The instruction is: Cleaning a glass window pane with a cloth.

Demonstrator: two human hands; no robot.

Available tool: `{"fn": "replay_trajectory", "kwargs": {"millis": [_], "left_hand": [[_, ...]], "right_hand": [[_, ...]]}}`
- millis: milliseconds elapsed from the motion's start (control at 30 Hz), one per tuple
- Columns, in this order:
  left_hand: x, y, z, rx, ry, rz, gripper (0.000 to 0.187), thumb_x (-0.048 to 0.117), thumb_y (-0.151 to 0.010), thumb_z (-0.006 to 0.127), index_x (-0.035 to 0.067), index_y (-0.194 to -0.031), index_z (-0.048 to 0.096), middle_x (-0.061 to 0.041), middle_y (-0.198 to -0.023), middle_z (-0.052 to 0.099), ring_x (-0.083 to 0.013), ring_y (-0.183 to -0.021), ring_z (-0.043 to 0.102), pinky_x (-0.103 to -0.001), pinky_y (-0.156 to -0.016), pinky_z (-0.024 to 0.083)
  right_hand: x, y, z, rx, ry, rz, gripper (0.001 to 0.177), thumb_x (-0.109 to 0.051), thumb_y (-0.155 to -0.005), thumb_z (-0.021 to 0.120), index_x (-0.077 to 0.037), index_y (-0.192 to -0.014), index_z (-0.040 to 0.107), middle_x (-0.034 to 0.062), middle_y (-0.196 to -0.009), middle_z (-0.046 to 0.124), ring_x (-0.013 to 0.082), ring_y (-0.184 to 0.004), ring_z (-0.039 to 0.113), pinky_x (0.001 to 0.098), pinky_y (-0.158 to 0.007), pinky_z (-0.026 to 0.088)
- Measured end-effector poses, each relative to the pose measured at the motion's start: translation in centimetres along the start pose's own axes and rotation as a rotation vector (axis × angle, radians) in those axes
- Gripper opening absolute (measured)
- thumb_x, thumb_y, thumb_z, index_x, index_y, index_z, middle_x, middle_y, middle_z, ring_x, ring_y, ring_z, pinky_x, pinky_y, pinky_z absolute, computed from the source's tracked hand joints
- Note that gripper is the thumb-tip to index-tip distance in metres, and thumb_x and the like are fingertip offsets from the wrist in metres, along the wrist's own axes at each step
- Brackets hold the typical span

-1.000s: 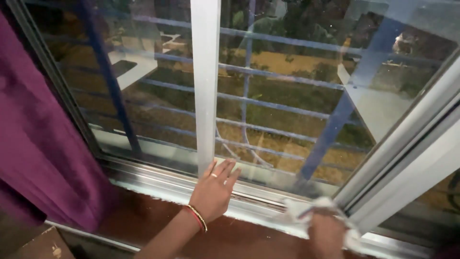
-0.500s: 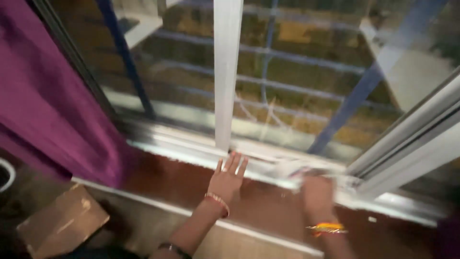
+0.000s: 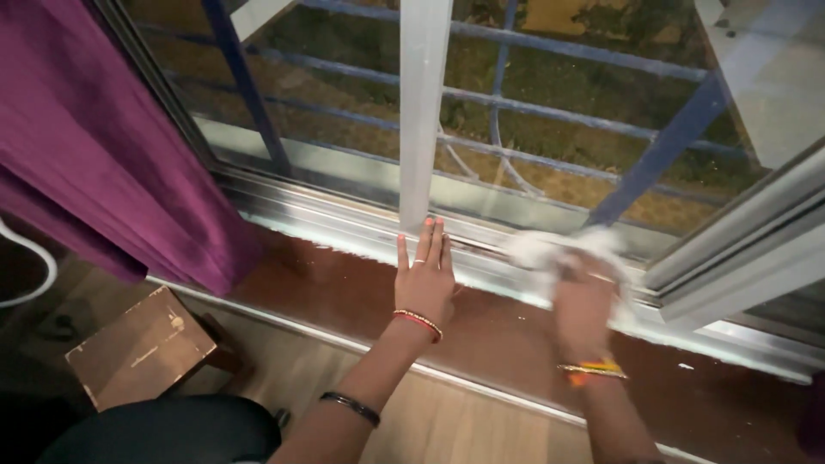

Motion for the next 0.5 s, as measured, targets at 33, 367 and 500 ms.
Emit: {"fn": "replay_trajectory", "kwargs": {"millis": [33, 367, 500], "left_hand": [[-0.2, 0.2, 0.3, -0.001, 0.0, -0.005, 0.09, 0.03, -0.079, 0.077, -0.005, -0.151, 0.036, -0.017, -0.168, 0.015, -0.0297, -0.156, 0.009, -0.062, -0.121, 0.009], [-0.9, 1.3, -1.7, 0.495, 0.204, -0.164, 0.079, 0.006, -0.073, 0.076, 0.002, -0.148, 0.05, -0.018, -0.159, 0.042, -0.0361, -0.152, 0.035, -0.053, -0.122, 0.03], [-1.6, 1.4, -0.9, 0.458, 0.414, -0.177, 0.074, 0.006, -0.066, 0.078, -0.002, -0.136, 0.054, -0.026, -0.15, 0.046, -0.0431, -0.138, 0.045, -0.051, -0.11, 0.039]], "right_hand": [[0.2, 0.5, -0.8, -0.003, -0.002, -0.004, 0.034, -0.013, -0.087, 0.068, -0.013, -0.121, 0.072, 0.0125, -0.128, 0.067, 0.0376, -0.118, 0.06, 0.0555, -0.105, 0.045], [-14.6, -2.2, 0.1, 0.138, -0.201, -0.665, 0.04, -0.005, -0.09, 0.058, -0.004, -0.13, 0.063, 0.0131, -0.147, 0.053, 0.04, -0.137, 0.05, 0.0522, -0.11, 0.044], [-13.2, -2.8, 4.2, -0.089, 0.079, -0.701, 0.042, -0.014, -0.09, 0.061, -0.008, -0.131, 0.064, 0.0075, -0.142, 0.055, 0.0321, -0.139, 0.048, 0.0515, -0.098, 0.047]]}}
Point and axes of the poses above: each hand's wrist, its own y-axis away from the middle knuckle, its own z-axis out of the palm, x = y × z, the point moved 6 cm from there along -y, towards the middle knuckle
